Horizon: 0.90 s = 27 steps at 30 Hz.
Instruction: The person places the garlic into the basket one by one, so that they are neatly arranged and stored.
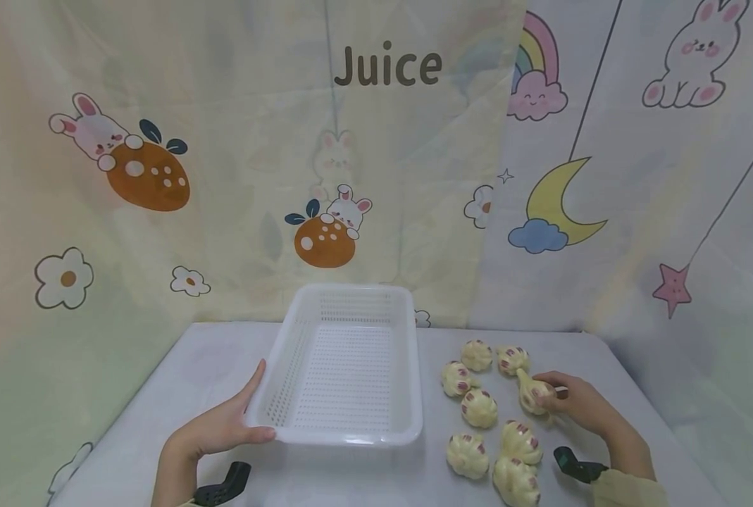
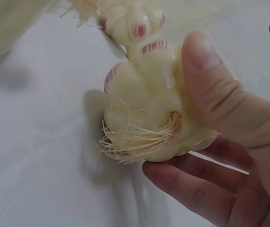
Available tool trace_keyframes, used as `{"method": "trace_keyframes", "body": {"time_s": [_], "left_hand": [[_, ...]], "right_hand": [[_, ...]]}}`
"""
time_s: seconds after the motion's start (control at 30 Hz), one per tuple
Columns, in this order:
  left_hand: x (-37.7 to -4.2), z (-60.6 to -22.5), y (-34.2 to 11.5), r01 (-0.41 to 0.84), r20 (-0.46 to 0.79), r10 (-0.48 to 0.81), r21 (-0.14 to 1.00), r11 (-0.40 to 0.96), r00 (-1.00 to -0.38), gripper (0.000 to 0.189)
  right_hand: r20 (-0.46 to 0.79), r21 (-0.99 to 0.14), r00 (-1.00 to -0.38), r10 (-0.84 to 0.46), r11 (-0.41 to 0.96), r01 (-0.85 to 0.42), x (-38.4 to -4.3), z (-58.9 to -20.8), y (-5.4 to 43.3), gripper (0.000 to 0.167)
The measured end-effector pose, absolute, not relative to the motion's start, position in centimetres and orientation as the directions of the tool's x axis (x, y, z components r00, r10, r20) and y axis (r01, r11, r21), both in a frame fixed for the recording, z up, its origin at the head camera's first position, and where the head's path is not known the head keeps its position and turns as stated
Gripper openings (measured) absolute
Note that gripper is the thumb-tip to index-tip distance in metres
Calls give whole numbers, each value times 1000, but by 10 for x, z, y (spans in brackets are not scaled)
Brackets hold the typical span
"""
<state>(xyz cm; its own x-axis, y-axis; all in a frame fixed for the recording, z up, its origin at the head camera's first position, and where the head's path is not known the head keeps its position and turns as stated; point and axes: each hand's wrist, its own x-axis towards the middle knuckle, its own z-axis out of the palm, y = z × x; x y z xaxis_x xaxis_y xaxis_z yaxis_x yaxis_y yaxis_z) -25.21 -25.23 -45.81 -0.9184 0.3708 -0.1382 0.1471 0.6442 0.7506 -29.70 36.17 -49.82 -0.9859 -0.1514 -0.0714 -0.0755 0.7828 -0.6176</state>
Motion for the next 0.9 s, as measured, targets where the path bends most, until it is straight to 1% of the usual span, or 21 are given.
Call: {"method": "trace_keyframes", "body": {"time_s": [0.3, 0.47, 0.63, 0.8, 0.9], "left_hand": [[-252, -458, -251, 112, -160, 357, 767, 632, -920, 120], [-252, -459, -251, 115, -158, 357, 764, 635, -921, 120], [-251, -457, -250, 136, -152, 355, 733, 667, -923, 117], [-251, -455, -244, 129, -155, 369, 757, 641, -916, 114], [-251, -455, -243, 114, -163, 357, 761, 639, -920, 116]], "right_hand": [[-48, -620, -986, -160, 778, -96, -296, -497, 361, 68], [-54, -626, -985, -167, 774, -96, -297, -498, 361, 66], [-58, -606, -986, -157, 790, -90, -295, -491, 358, 66], [-65, -578, -989, -136, 813, -74, -289, -485, 359, 68], [-68, -574, -989, -133, 816, -70, -289, -484, 360, 67]]}}
